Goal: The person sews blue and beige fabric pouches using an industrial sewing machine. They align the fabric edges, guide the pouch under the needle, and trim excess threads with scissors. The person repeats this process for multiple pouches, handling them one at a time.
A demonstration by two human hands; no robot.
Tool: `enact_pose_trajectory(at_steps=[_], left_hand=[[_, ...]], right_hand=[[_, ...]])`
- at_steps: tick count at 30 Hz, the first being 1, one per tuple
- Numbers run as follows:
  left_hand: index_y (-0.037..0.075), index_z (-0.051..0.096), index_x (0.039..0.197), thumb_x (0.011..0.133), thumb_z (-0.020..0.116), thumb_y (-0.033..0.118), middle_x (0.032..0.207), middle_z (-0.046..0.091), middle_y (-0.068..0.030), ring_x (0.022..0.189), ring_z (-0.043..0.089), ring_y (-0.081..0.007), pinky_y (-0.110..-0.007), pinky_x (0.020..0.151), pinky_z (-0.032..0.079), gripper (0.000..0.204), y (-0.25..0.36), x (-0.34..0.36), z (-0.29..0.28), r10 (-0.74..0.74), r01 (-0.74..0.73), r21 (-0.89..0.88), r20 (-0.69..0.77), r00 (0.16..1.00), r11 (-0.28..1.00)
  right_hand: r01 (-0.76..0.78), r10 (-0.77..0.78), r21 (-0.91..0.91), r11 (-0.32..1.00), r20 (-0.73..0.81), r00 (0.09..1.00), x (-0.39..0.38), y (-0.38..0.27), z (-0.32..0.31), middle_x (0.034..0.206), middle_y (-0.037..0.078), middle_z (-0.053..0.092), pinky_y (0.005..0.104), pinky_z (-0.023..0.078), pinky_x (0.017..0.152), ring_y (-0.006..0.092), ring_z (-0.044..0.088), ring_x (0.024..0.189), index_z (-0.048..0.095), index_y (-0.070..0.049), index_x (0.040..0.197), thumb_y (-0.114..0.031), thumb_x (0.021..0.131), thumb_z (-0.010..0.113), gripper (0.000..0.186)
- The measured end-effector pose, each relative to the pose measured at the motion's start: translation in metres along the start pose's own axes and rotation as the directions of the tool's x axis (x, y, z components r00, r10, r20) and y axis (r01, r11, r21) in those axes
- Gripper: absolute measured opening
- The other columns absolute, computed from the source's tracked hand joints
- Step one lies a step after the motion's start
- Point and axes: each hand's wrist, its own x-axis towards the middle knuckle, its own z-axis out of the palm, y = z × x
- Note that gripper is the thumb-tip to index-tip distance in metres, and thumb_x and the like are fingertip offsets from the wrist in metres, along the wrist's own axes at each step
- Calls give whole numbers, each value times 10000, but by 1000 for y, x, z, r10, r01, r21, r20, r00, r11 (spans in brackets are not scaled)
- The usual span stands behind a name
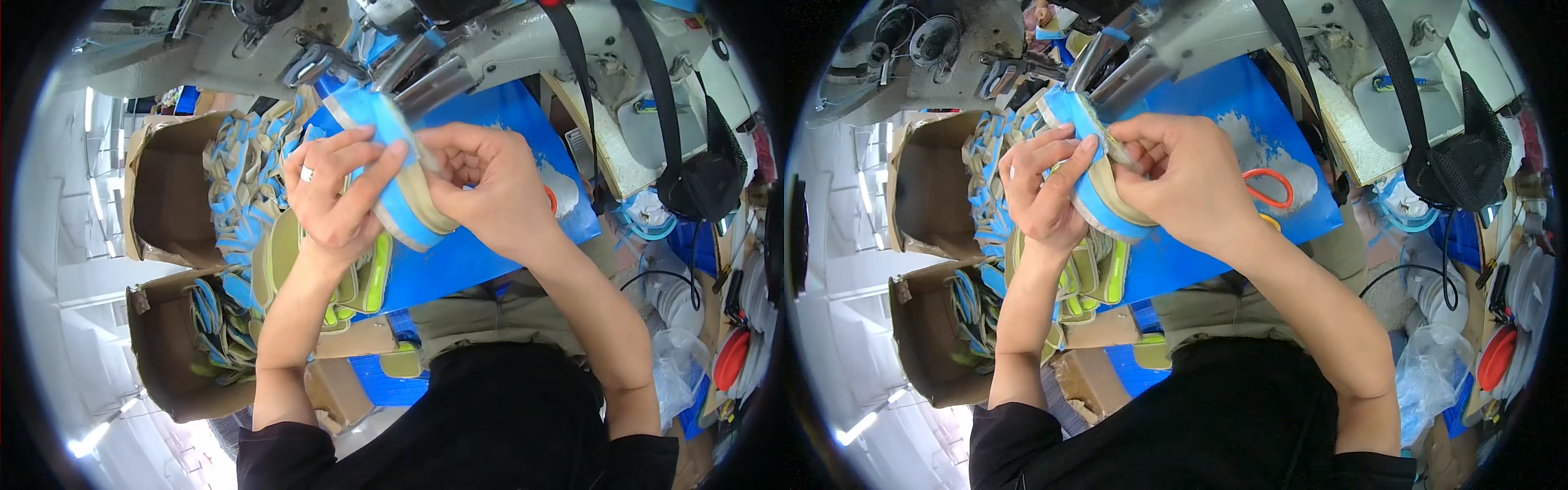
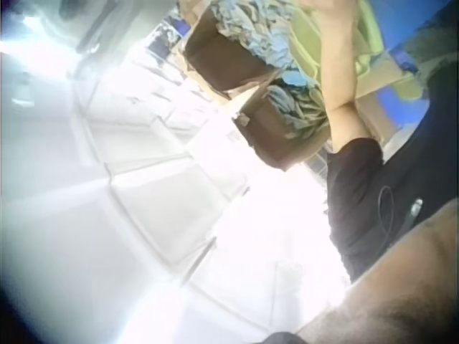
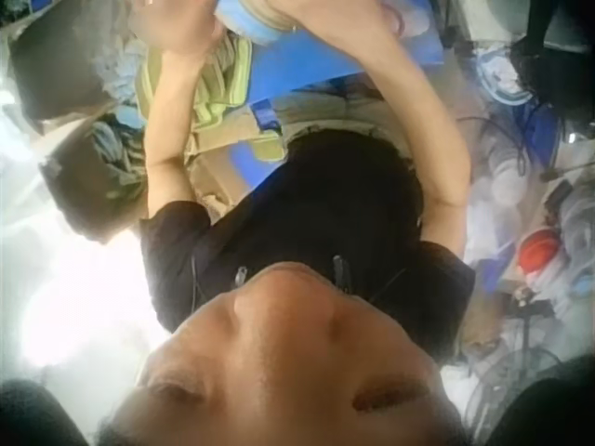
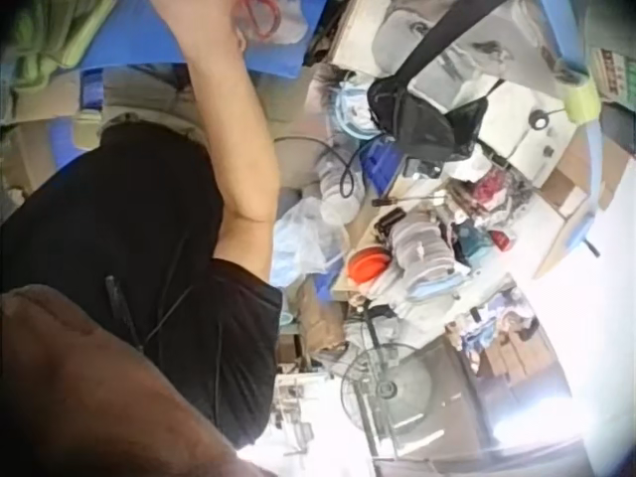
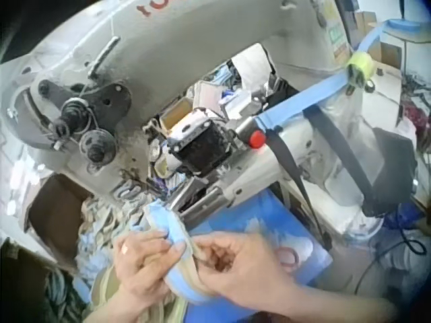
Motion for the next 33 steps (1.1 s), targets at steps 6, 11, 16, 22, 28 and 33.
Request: enact_pose_trajectory(at_steps=[6, 11, 16, 22, 28, 33], left_hand=[[150, 806, 1059, 676, 798, 158, 917, 684, -3, 948, 712, -220, -355, 889, 431, 383, 2, -1, 2, 0, 0, -26, -14, 1000, 1000], [137, 804, 1062, 685, 801, 189, 918, 690, -14, 953, 709, -236, -361, 882, 438, 381, 1, -1, -2, -16, 16, -53, -1, 1000, 998], [115, 801, 1090, 697, 805, 214, 931, 695, -37, 960, 691, -264, -367, 873, 447, 406, -6, -2, 1, -80, 82, -226, 18, 997, 971], [90, 802, 1119, 707, 831, 196, 957, 691, -69, 993, 672, -280, -370, 884, 473, 426, -7, -7, 2, -178, 184, -379, 51, 983, 907], [116, 800, 1051, 670, 831, 207, 958, 690, -49, 963, 686, -271, -368, 857, 472, 393, -6, -3, 3, -169, 156, -259, -28, 985, 953], [114, 779, 1007, 689, 765, 166, 1021, 733, -37, 951, 710, -228, -363, 833, 462, 323, -4, 9, -3, -21, 16, -53, -88, 996, 998]], right_hand=[[40, -42, -48, 998, -35, 999, -4, 3, 3, 809, 16, 666, 241, 527, 656, 73, 612, 717, 726, 8, 1109, -78, 801, 771, 323], [61, -64, -47, 997, -52, 997, -7, 4, 7, 835, 7, 654, 242, 520, 652, 67, 602, 729, 708, 1, 1106, -63, 784, 783, 337], [-61, 58, 135, 989, 23, 998, -4, 2, -1, 877, -1, 653, 217, 514, 630, 48, 603, 732, 692, 3, 1106, -17, 816, 768, 301], [-103, 89, 217, 971, 72, 993, -3, 9, -3, 880, -9, 675, 199, 479, 596, 26, 610, 729, 669, 12, 1091, -15, 865, 767, 247], [-77, 76, 91, 993, 13, 997, -3, 5, 4, 853, -7, 673, 200, 463, 582, 28, 608, 726, 683, 15, 1076, -28, 864, 767, 232], [-8, 4, -77, 997, -61, 998, 16, 1, 8, 859, 32, 690, 214, 511, 636, 63, 631, 789, 718, 27, 1177, -15, 865, 730, 315]])
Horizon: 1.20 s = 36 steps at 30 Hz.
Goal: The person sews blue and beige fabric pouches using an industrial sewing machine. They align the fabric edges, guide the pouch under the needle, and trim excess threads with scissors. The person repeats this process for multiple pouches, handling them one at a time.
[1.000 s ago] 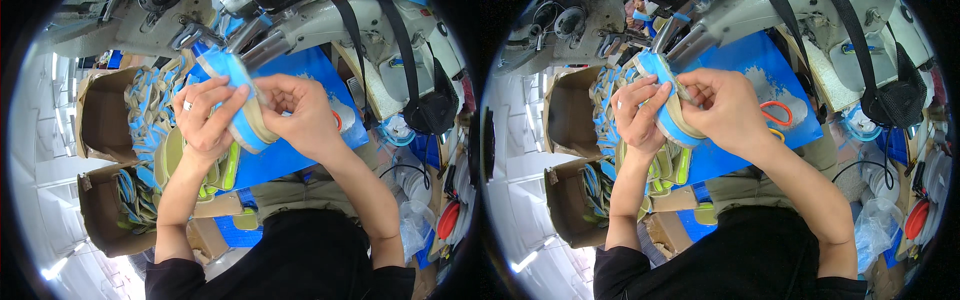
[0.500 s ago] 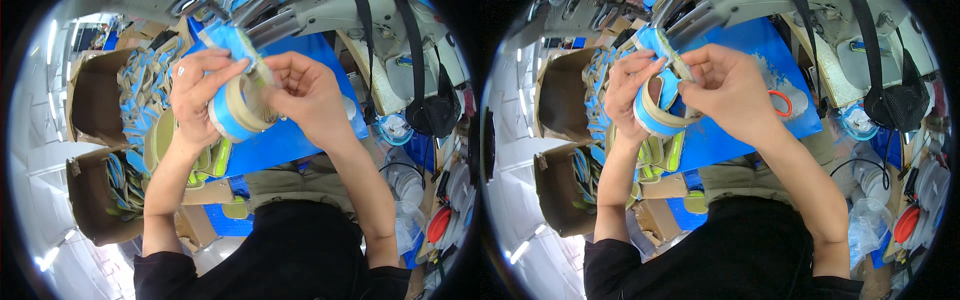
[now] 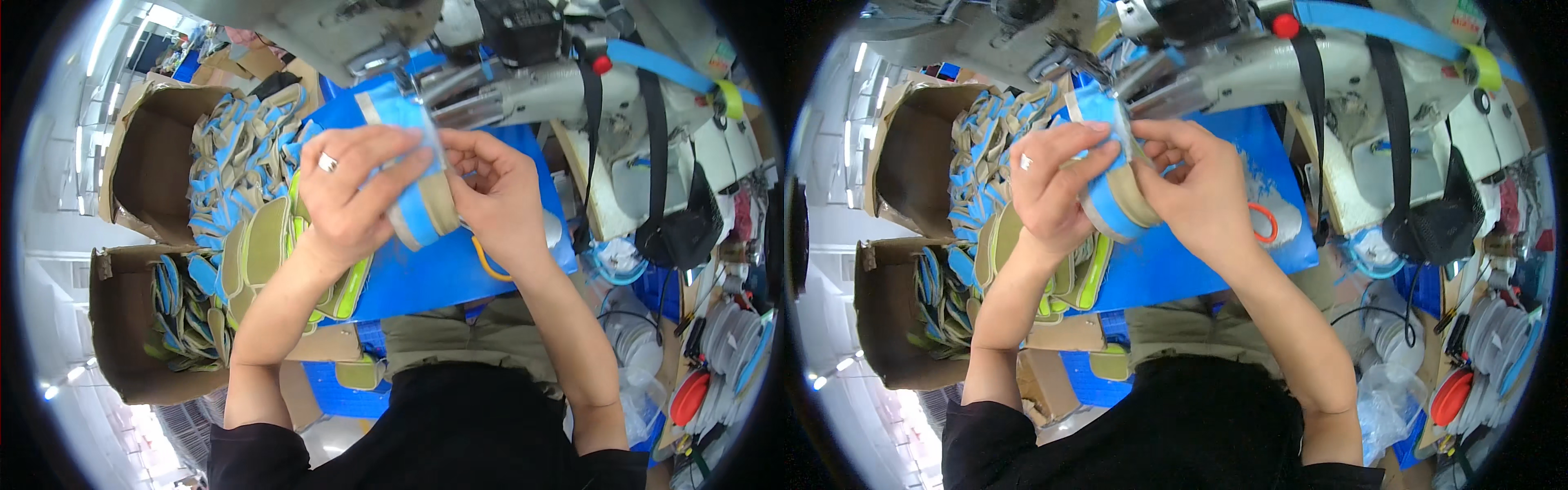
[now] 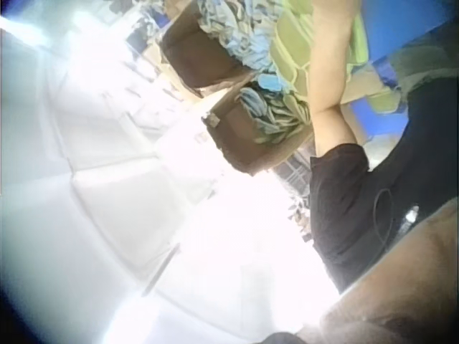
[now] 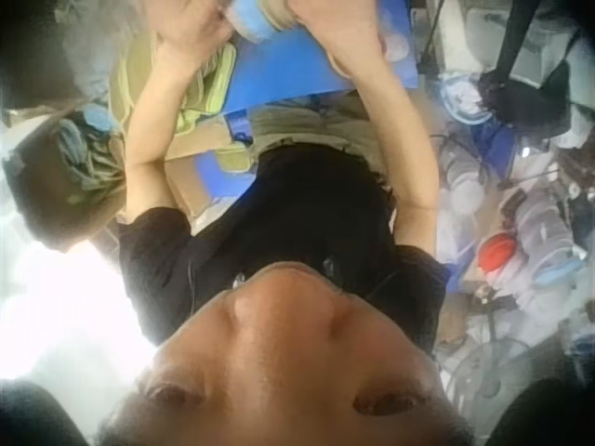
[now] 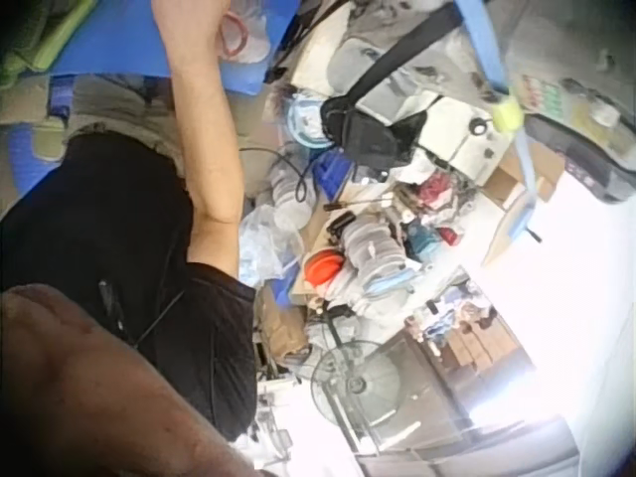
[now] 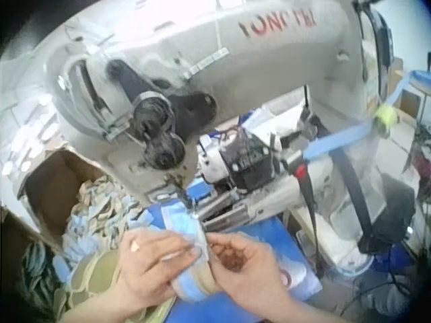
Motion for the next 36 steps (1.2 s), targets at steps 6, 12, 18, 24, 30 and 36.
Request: enact_pose_trajectory(at_steps=[6, 12, 18, 24, 30, 36], left_hand=[[73, 752, 1011, 732, 794, 161, 1088, 776, -47, 989, 737, -224, -356, 855, 473, 295, 1, 7, -6, 12, -17, 45, 117, 993, 999], [93, 748, 1035, 742, 764, 165, 1118, 774, -43, 1001, 729, -212, -343, 848, 435, 302, 9, 13, -4, -32, 27, 52, 101, 994, 998], [109, 745, 1056, 751, 754, 176, 1132, 773, -32, 1012, 725, -199, -342, 870, 405, 313, 6, 15, -8, -63, 57, 57, 114, 992, 997], [107, 749, 1054, 718, 769, 156, 1099, 771, -28, 1003, 724, -191, -337, 875, 409, 339, -4, 17, -5, -58, 53, 65, 81, 995, 996], [94, 755, 1029, 705, 772, 151, 1035, 757, -31, 967, 726, -208, -339, 854, 428, 329, -2, 13, -5, -58, 56, 33, 63, 996, 998], [87, 758, 1023, 708, 766, 160, 1044, 759, -38, 956, 726, -212, -338, 854, 428, 324, -6, 16, -3, -44, 42, 34, 66, 997, 999]], right_hand=[[-49, 39, 128, 990, 83, 996, 7, 6, -3, 915, 29, 714, 206, 522, 686, 51, 650, 804, 706, 54, 1161, 67, 925, 642, 246], [-86, 66, 213, 973, 98, 993, 3, -1, -4, 966, 50, 736, 199, 533, 721, 54, 673, 831, 697, 56, 1165, 80, 966, 617, 215], [-118, 95, 194, 974, 122, 988, 3, -5, -8, 966, 52, 742, 203, 535, 707, 57, 681, 830, 694, 48, 1176, 63, 987, 607, 210], [-156, 128, 258, 953, 124, 984, 8, -13, -3, 975, 61, 753, 205, 537, 718, 60, 690, 842, 687, 43, 1212, -6, 1022, 614, 209], [-120, 86, 254, 960, 142, 986, 5, -13, -4, 1001, 68, 757, 209, 542, 750, 62, 692, 870, 679, 48, 1228, -12, 1026, 610, 222], [-139, 110, 248, 959, 128, 986, 2, -12, -5, 1041, 76, 745, 224, 545, 780, 86, 691, 893, 676, 54, 1203, -16, 1001, 645, 217]])
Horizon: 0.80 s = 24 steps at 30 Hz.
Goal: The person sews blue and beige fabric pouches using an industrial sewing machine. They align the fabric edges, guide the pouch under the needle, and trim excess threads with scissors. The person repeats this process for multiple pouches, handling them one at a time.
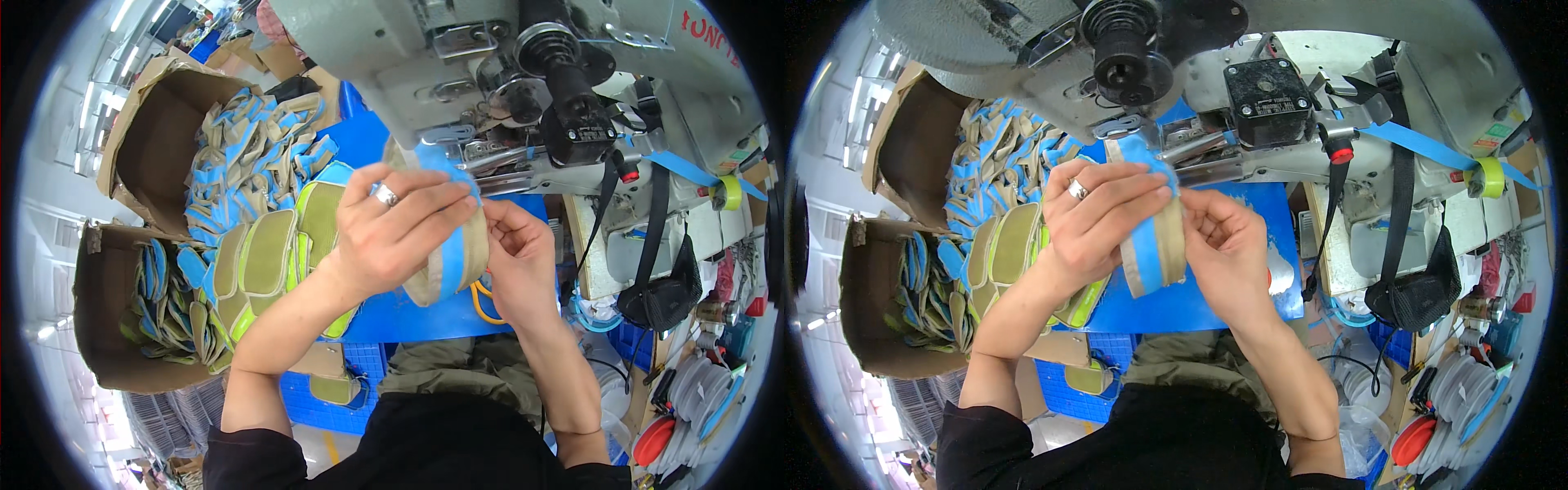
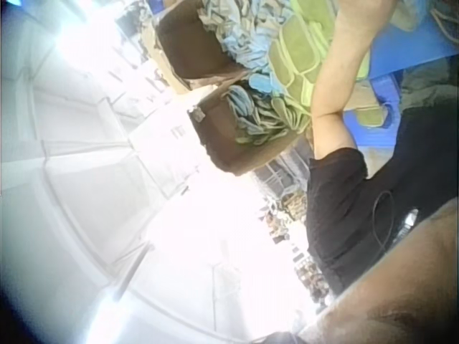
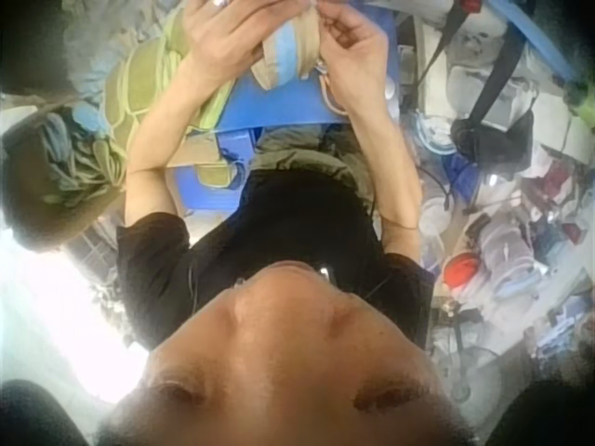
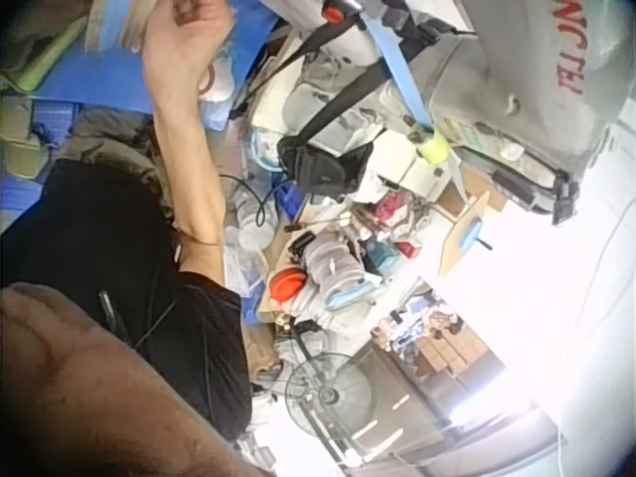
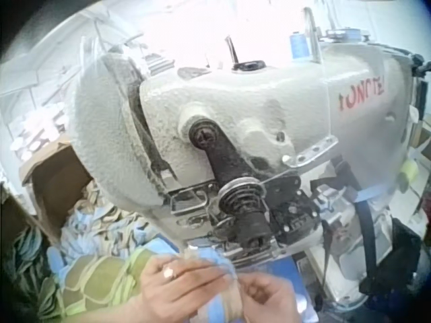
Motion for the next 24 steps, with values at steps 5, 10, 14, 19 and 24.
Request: enact_pose_trajectory(at_steps=[5, 10, 14, 19, 24], left_hand=[[86, 758, 1025, 708, 763, 175, 1068, 757, -46, 965, 723, -212, -347, 857, 429, 329, -2, 4, -1, -3, 2, 27, 13, 1000, 1000], [88, 766, 999, 688, 762, 190, 1072, 753, -50, 951, 710, -233, -353, 863, 434, 327, 0, 5, -4, 1, 0, 48, -25, 1000, 999], [78, 767, 983, 677, 746, 183, 1035, 747, -41, 910, 695, -227, -346, 801, 454, 325, 2, 5, -7, 37, -36, 53, -7, 999, 998], [59, 747, 983, 670, 772, 146, 1028, 753, -66, 848, 691, -222, -347, 687, 474, 325, -4, 2, 1, 43, -45, -77, -27, 999, 996], [13, 640, 1038, 866, 765, 69, 1085, 749, -164, 943, 721, -242, -342, 847, 549, 220, 0, -2, -7, -219, 237, -398, 90, 972, 886]], right_hand=[[-7, 7, -25, 1000, -15, 1000, 5, -7, 7, 1029, 73, 745, 217, 540, 772, 80, 688, 877, 679, 55, 1203, -12, 1010, 627, 211], [54, -54, -26, 998, -4, 999, 6, -6, 8, 997, 53, 747, 202, 531, 745, 48, 677, 853, 687, 46, 1203, 3, 996, 625, 220], [35, -35, -58, 998, 3, 999, 6, -10, 8, 968, 42, 739, 205, 523, 726, 43, 662, 826, 694, 48, 1194, -24, 967, 677, 240], [60, -61, -52, 997, -7, 998, 4, -6, 5, 919, 30, 733, 211, 517, 699, 41, 648, 795, 713, 39, 1173, -31, 928, 715, 255], [78, -79, -74, 994, -7, 997, 4, -3, 3, 881, 33, 738, 216, 519, 677, 50, 658, 759, 735, 9, 1152, -39, 907, 743, 250]])
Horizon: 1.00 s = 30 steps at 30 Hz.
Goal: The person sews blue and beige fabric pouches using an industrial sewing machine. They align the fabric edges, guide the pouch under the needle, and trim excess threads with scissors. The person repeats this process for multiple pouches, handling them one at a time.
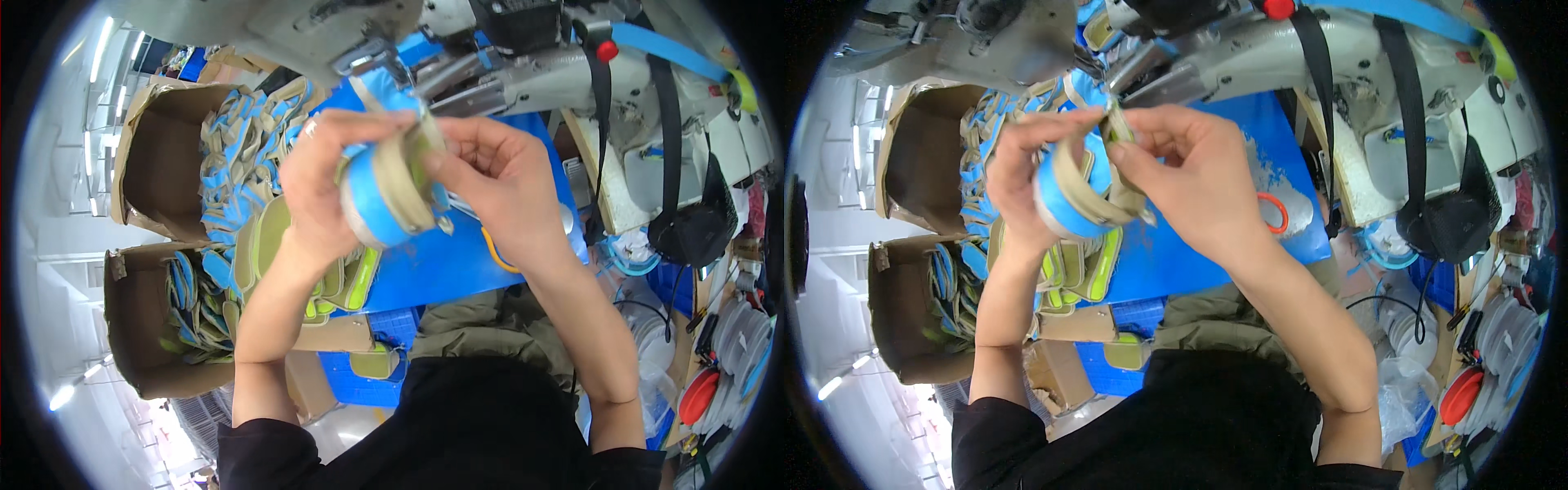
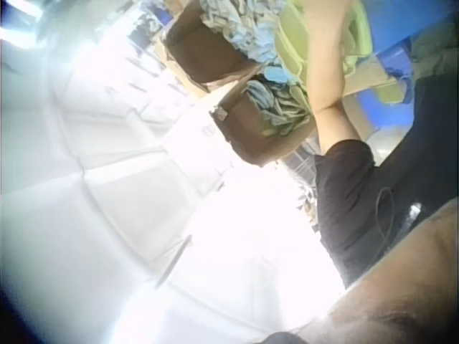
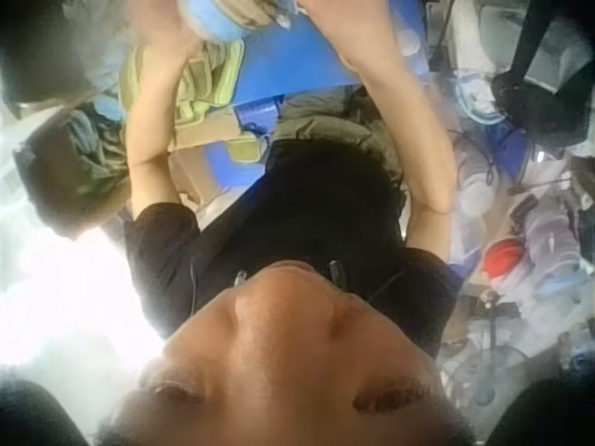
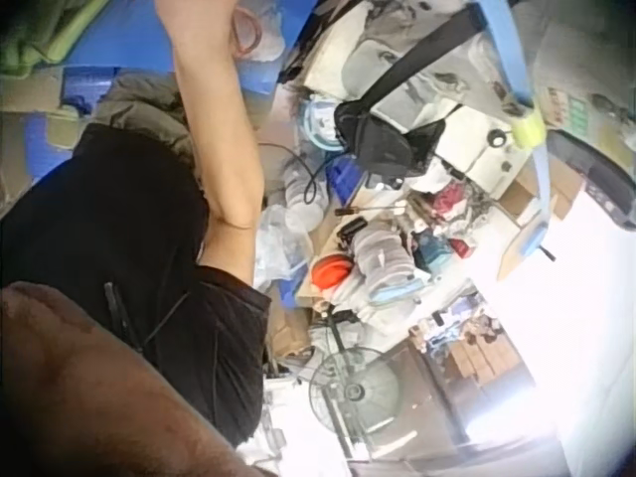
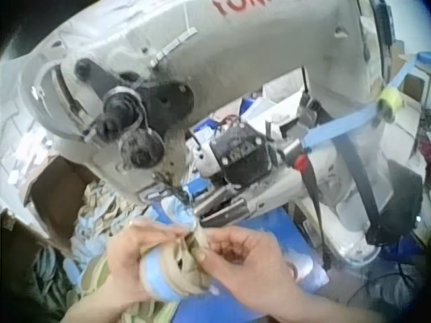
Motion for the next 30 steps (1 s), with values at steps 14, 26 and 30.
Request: enact_pose_trajectory(at_steps=[14, 26, 30], left_hand=[[19, 603, 1088, 834, 826, 192, 987, 762, -98, 877, 710, -150, -288, 791, 534, 380, 1, -1, -9, -285, 298, -244, 86, 955, 923], [84, 650, 880, 759, 730, 115, 1036, 793, -57, 920, 757, -197, -307, 773, 471, 148, 6, 8, -4, 277, -288, 400, 87, 957, 870], [81, 665, 868, 718, 704, 142, 1033, 785, -59, 920, 743, -196, -320, 764, 432, 166, 10, 11, -5, 266, -286, 430, 109, 958, 856]], right_hand=[[-24, 23, 82, 996, 5, 1000, -1, 3, 2, 920, 76, 747, 220, 526, 681, 80, 677, 789, 717, 58, 1097, -30, 909, 749, 210], [-28, 35, 98, 995, -63, 997, -4, 6, 8, 850, 6, 699, 203, 492, 651, 36, 621, 734, 702, 40, 1059, 54, 898, 667, 165], [-3, 9, 80, 997, -74, 997, -8, 7, 9, 871, 20, 712, 207, 501, 667, 43, 635, 759, 698, 34, 1033, 61, 911, 663, 130]])
